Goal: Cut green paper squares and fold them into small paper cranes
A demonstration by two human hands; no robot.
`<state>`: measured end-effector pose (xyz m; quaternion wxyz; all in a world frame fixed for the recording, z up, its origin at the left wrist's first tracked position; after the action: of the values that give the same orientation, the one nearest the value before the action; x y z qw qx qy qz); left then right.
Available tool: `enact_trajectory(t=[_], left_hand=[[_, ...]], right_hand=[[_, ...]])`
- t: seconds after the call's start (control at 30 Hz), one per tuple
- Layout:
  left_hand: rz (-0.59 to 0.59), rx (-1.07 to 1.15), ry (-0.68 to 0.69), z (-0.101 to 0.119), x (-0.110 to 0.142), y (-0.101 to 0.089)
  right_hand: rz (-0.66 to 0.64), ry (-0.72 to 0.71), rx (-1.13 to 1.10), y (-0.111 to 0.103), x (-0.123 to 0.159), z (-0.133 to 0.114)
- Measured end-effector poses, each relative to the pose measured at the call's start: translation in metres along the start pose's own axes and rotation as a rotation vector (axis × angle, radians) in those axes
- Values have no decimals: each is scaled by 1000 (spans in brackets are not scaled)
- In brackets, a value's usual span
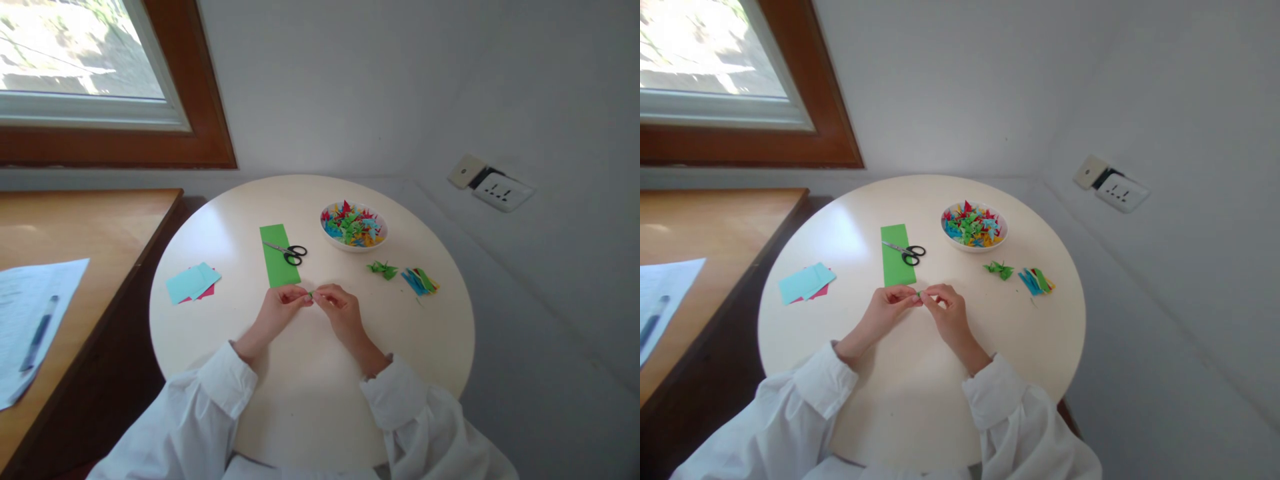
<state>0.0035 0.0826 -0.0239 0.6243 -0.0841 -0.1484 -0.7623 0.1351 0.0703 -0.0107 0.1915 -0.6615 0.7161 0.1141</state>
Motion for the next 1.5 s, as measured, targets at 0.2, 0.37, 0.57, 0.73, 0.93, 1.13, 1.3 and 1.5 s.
enact_trajectory(t=[0.2,0.37,0.57,0.73,0.93,1.13,1.3,1.5], left_hand=[[28,-34,22,2,1,0],[21,-23,18,-1,-1,-1],[28,-81,61,-1,-2,-2],[46,-46,58,0,-2,-4],[19,29,-6,-6,-3,-4],[-13,111,-71,-8,-1,-1],[-47,197,-118,-9,0,2],[-69,231,-131,-11,0,3]], right_hand=[[26,-110,125,-3,2,-8],[20,-114,162,-2,2,-9],[50,-36,121,-3,2,-5],[96,68,13,-4,4,7],[207,179,-107,-9,3,14],[250,295,-248,-7,6,23],[278,355,-363,-4,9,31],[287,402,-395,-3,11,32]])
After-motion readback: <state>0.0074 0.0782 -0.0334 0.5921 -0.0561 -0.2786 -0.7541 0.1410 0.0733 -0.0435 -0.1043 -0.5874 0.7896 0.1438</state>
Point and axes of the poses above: each hand's wrist, its own x-axis away from the middle knuckle, its own y-axis out of the palm, z = x × y, the point moved 8 cm from there along -x, towards the middle knuckle, and after that the axes turned 12 degrees about -y, right-handed, at the moved point
